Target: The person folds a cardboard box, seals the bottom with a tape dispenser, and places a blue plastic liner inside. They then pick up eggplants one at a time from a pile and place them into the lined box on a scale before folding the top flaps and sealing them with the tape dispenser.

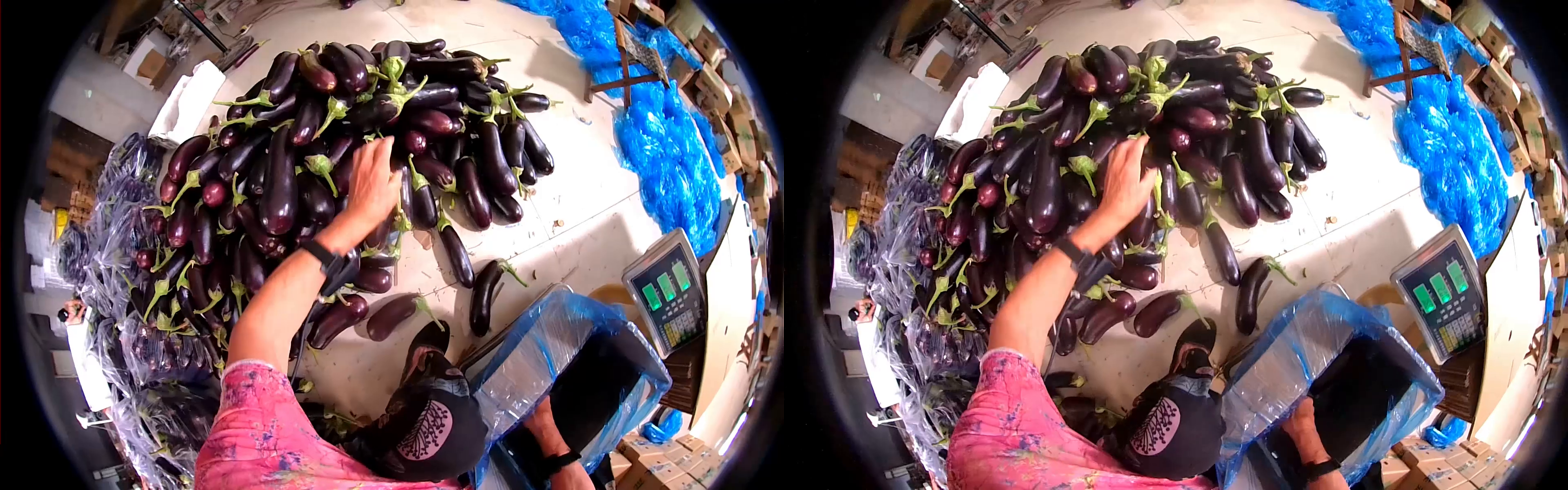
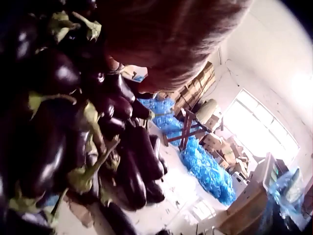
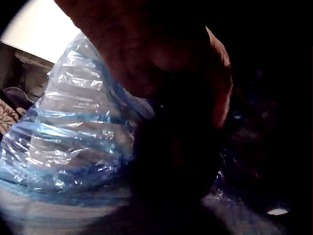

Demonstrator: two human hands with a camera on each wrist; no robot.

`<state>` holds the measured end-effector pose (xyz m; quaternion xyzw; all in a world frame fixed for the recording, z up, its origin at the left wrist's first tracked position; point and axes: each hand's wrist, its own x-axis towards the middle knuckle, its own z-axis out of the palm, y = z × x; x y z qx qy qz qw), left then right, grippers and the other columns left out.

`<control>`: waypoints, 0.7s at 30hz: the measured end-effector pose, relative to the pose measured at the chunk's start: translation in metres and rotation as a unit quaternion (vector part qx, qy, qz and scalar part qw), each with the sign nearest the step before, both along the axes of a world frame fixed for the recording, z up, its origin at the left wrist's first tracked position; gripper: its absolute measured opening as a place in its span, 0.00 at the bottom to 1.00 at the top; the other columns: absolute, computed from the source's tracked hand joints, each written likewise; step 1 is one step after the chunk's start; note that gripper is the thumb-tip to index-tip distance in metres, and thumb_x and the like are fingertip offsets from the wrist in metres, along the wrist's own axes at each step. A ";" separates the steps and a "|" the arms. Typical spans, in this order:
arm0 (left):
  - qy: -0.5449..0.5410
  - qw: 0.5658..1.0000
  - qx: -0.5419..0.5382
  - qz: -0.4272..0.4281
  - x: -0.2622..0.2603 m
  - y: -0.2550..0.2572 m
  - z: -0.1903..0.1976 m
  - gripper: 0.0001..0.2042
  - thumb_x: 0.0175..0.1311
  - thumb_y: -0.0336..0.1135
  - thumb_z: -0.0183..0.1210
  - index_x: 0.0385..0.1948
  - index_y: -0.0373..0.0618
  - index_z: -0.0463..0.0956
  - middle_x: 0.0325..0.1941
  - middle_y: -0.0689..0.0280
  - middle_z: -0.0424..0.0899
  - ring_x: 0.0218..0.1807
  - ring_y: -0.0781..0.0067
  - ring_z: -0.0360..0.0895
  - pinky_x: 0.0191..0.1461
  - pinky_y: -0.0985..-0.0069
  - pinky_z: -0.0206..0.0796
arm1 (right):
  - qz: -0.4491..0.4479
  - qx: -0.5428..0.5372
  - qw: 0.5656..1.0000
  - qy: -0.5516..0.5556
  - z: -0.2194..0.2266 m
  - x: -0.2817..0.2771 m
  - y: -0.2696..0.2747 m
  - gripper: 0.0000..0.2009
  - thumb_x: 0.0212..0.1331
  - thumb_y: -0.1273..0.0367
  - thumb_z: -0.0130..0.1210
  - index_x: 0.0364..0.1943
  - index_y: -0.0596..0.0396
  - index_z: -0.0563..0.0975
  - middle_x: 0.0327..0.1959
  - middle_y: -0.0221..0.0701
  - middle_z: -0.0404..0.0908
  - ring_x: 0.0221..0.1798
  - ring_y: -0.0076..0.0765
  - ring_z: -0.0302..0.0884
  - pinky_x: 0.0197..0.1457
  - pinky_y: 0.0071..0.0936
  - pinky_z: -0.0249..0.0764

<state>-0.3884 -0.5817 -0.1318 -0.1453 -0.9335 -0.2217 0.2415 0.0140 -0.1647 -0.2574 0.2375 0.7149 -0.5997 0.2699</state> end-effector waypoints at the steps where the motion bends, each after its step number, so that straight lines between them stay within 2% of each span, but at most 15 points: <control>1: 0.024 0.999 -0.029 -0.001 -0.019 0.000 0.005 0.32 0.52 0.27 0.66 0.62 0.37 0.66 0.59 0.49 0.73 0.62 0.45 0.68 0.68 0.57 0.61 | -0.020 -0.038 0.999 0.003 -0.009 0.004 0.005 0.21 0.57 0.58 0.63 0.54 0.49 0.81 0.51 0.41 0.85 0.55 0.50 0.82 0.54 0.40 0.79; 2: 0.024 0.998 -0.049 0.005 -0.033 0.001 0.010 0.34 0.51 0.28 0.68 0.63 0.38 0.65 0.59 0.49 0.72 0.62 0.44 0.68 0.68 0.57 0.61 | -0.039 -0.076 0.996 0.005 -0.018 0.008 0.009 0.21 0.58 0.58 0.61 0.54 0.49 0.81 0.51 0.41 0.85 0.54 0.48 0.83 0.53 0.39 0.79; 3: 0.009 0.998 -0.066 0.023 -0.045 0.000 0.010 0.35 0.51 0.28 0.68 0.64 0.38 0.64 0.61 0.49 0.71 0.62 0.44 0.67 0.68 0.56 0.61 | 0.030 0.009 0.999 0.023 -0.006 0.005 0.006 0.20 0.59 0.59 0.61 0.54 0.50 0.81 0.51 0.41 0.85 0.54 0.47 0.83 0.52 0.38 0.79; 6: -0.065 0.989 -0.113 0.071 -0.061 0.003 0.002 0.35 0.51 0.29 0.68 0.64 0.39 0.63 0.65 0.51 0.66 0.64 0.43 0.66 0.68 0.55 0.61 | -0.187 -0.114 0.975 -0.044 -0.016 0.011 -0.006 0.24 0.58 0.56 0.62 0.56 0.54 0.79 0.54 0.43 0.84 0.56 0.45 0.83 0.54 0.37 0.79; 7: -0.081 0.988 -0.107 0.072 -0.063 0.003 -0.005 0.35 0.51 0.29 0.68 0.64 0.40 0.63 0.65 0.51 0.65 0.65 0.44 0.65 0.67 0.55 0.62 | -0.153 -0.043 0.987 -0.019 -0.012 0.013 -0.013 0.25 0.59 0.56 0.62 0.57 0.55 0.78 0.54 0.44 0.83 0.56 0.45 0.82 0.55 0.38 0.79; 8: -0.027 0.988 -0.126 0.086 -0.057 0.009 -0.010 0.30 0.52 0.28 0.66 0.60 0.42 0.67 0.61 0.55 0.67 0.60 0.46 0.68 0.60 0.54 0.65 | -0.004 0.124 0.990 -0.070 0.032 -0.009 -0.025 0.27 0.59 0.55 0.61 0.59 0.56 0.76 0.56 0.44 0.83 0.57 0.44 0.82 0.57 0.38 0.77; 9: 0.008 0.991 -0.129 0.040 -0.048 0.015 -0.009 0.28 0.52 0.27 0.65 0.58 0.43 0.68 0.59 0.55 0.68 0.59 0.46 0.68 0.59 0.54 0.65 | 0.155 0.275 0.941 -0.121 0.079 -0.033 -0.039 0.28 0.60 0.54 0.60 0.60 0.58 0.75 0.57 0.44 0.82 0.58 0.44 0.81 0.60 0.38 0.76; 10: 0.046 0.990 -0.132 -0.007 -0.041 0.022 -0.006 0.26 0.51 0.26 0.63 0.56 0.43 0.70 0.57 0.55 0.69 0.58 0.46 0.69 0.58 0.55 0.65 | 0.111 0.242 0.954 -0.136 0.076 -0.031 -0.038 0.29 0.59 0.54 0.61 0.60 0.58 0.75 0.58 0.44 0.81 0.58 0.45 0.81 0.60 0.38 0.76; 12: -0.012 0.991 -0.068 -0.112 -0.031 0.040 -0.020 0.18 0.53 0.26 0.61 0.47 0.43 0.73 0.49 0.55 0.73 0.53 0.47 0.72 0.56 0.57 0.68 | 0.024 0.177 0.970 -0.163 0.062 -0.026 -0.036 0.30 0.57 0.53 0.63 0.60 0.57 0.75 0.58 0.45 0.81 0.59 0.48 0.80 0.61 0.38 0.75; 14: -0.065 0.987 -0.003 -0.147 -0.024 0.063 -0.040 0.17 0.51 0.23 0.61 0.46 0.38 0.75 0.47 0.54 0.74 0.51 0.49 0.74 0.57 0.61 0.69 | 0.054 0.190 0.961 -0.194 0.055 -0.022 -0.030 0.34 0.54 0.50 0.65 0.61 0.56 0.72 0.56 0.48 0.81 0.59 0.53 0.79 0.60 0.40 0.76; 16: -0.112 0.981 0.017 -0.155 -0.025 0.089 -0.057 0.17 0.52 0.24 0.61 0.46 0.38 0.75 0.47 0.53 0.75 0.52 0.48 0.75 0.57 0.61 0.70 | 0.168 0.260 0.926 -0.214 0.071 -0.037 -0.038 0.35 0.55 0.50 0.64 0.62 0.56 0.69 0.55 0.49 0.81 0.59 0.55 0.79 0.60 0.42 0.76; 17: -0.108 0.980 0.023 -0.162 -0.031 0.102 -0.067 0.17 0.52 0.25 0.61 0.47 0.38 0.75 0.47 0.53 0.75 0.52 0.48 0.75 0.58 0.60 0.69 | 0.230 0.290 0.911 -0.181 0.067 -0.034 -0.037 0.36 0.56 0.53 0.63 0.65 0.57 0.64 0.52 0.49 0.81 0.55 0.57 0.81 0.56 0.45 0.78; 18: -0.105 0.979 0.028 -0.170 -0.038 0.115 -0.077 0.17 0.52 0.25 0.61 0.47 0.38 0.75 0.48 0.53 0.75 0.53 0.47 0.74 0.58 0.60 0.69 | 0.216 0.293 0.915 -0.175 0.051 -0.023 -0.034 0.37 0.55 0.53 0.63 0.65 0.57 0.64 0.51 0.50 0.81 0.53 0.57 0.82 0.54 0.46 0.78; 20: -0.086 0.982 -0.010 -0.167 -0.052 0.143 -0.088 0.22 0.51 0.27 0.63 0.51 0.41 0.75 0.58 0.53 0.73 0.61 0.46 0.69 0.62 0.55 0.66 | 0.188 0.297 0.922 -0.162 0.013 0.002 -0.029 0.38 0.52 0.55 0.65 0.65 0.58 0.63 0.49 0.51 0.81 0.49 0.57 0.83 0.51 0.47 0.79; 21: -0.079 0.974 -0.085 -0.193 -0.058 0.156 -0.084 0.23 0.51 0.27 0.64 0.53 0.44 0.74 0.61 0.54 0.72 0.64 0.46 0.67 0.63 0.53 0.64 | 0.214 0.300 0.917 -0.155 0.015 0.003 -0.026 0.39 0.52 0.57 0.64 0.65 0.60 0.62 0.49 0.52 0.80 0.48 0.57 0.83 0.50 0.47 0.80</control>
